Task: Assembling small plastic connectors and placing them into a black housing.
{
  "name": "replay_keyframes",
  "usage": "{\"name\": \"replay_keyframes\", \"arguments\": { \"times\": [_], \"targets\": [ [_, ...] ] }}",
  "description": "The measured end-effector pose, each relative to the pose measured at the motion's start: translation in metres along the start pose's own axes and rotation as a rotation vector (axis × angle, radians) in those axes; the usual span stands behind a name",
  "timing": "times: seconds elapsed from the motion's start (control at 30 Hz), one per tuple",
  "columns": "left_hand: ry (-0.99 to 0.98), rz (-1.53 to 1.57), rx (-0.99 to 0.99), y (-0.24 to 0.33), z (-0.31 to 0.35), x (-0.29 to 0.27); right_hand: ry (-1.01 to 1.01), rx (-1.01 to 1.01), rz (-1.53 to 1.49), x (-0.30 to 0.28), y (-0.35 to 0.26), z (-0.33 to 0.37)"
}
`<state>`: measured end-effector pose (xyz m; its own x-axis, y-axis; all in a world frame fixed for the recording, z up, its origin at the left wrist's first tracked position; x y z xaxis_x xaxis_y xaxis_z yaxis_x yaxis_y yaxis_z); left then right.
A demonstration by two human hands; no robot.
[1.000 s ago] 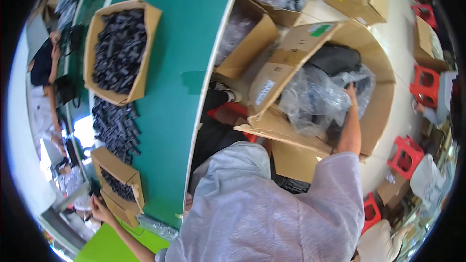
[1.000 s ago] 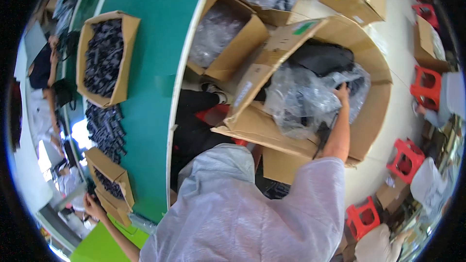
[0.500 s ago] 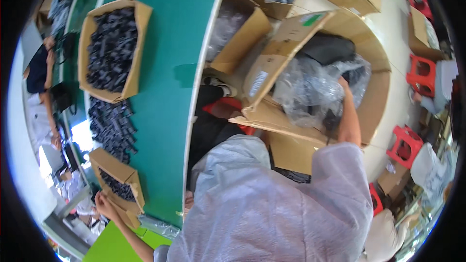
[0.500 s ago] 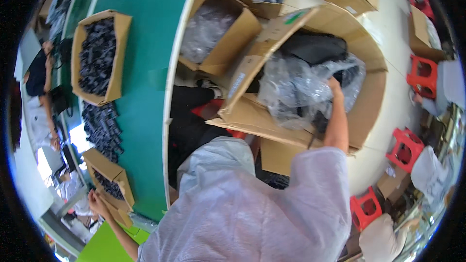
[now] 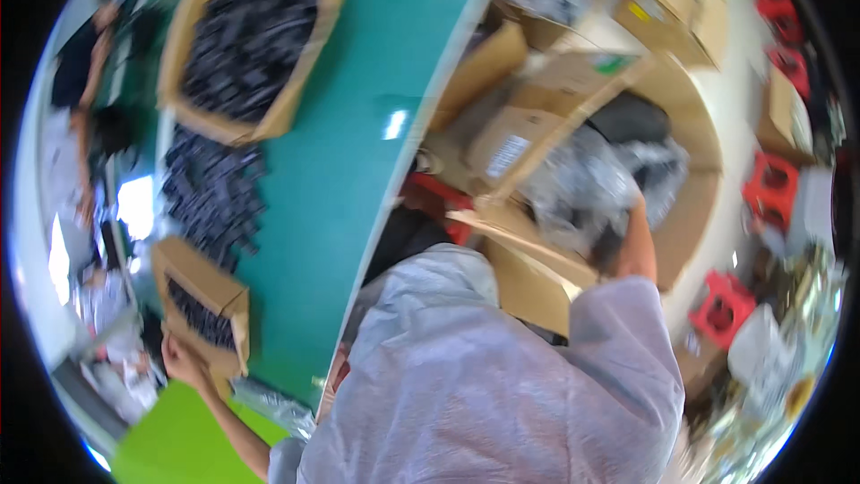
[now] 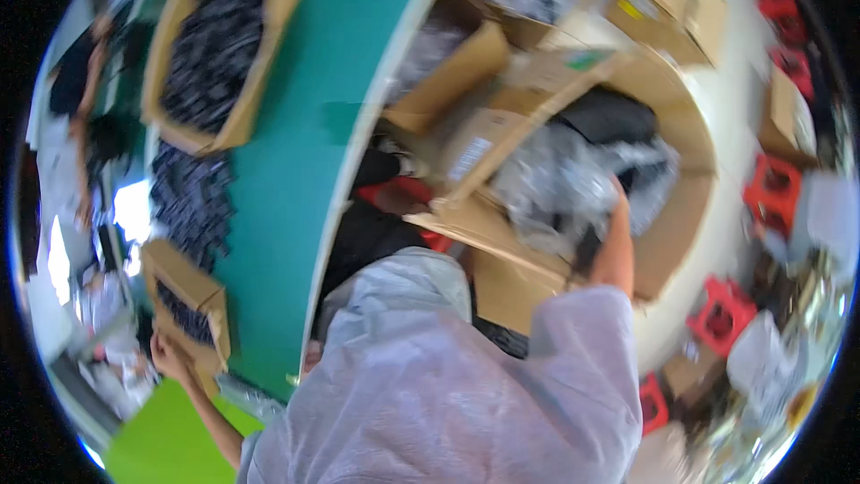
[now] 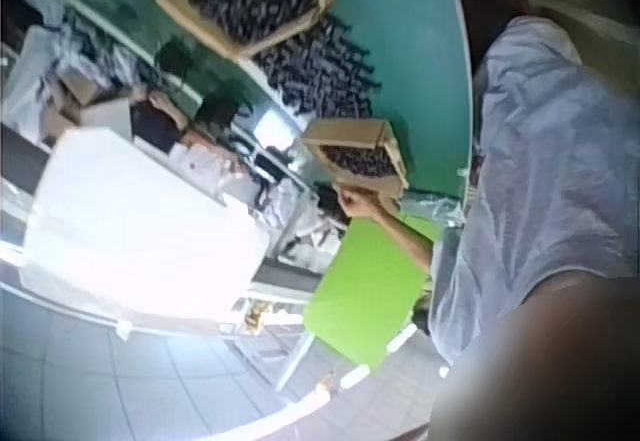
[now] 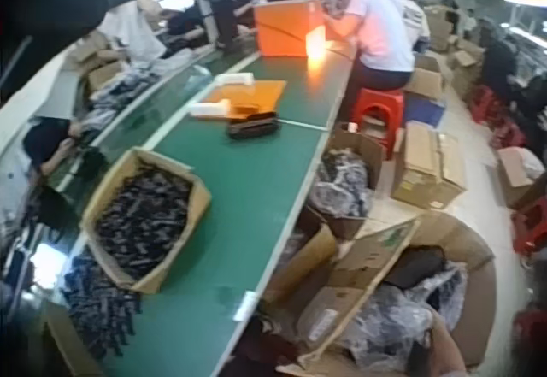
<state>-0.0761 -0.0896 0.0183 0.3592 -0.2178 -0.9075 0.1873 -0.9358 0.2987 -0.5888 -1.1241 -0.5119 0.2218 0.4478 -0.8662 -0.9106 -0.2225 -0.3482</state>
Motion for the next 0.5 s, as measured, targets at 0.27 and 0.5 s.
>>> {"name": "replay_keyframes", "arguments": {
  "times": [0.27, 0.5],
  "targets": [
    [0.152, 0.203, 0.003, 0.013, 0.038, -0.033, 0.035, 0.011, -0.011, 0.006, 0.017, -0.018],
    [0.194, 0.181, -0.091, -0.014, 0.057, -0.044, 0.025, 0.012, -0.107, 0.017, 0.017, -0.043]
  ]
}}
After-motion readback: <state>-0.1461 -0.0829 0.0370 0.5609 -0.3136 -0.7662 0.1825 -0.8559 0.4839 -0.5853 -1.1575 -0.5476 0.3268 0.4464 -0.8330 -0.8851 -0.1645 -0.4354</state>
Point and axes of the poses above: each hand's wrist, its own z-axis away from the middle knuckle, its own x-axis out of the palm, y = z × x, the point moved 10 cm from there along -z, towards the middle knuckle, and after that the axes turned 4 degrees about -x, right-handed, at the moved point
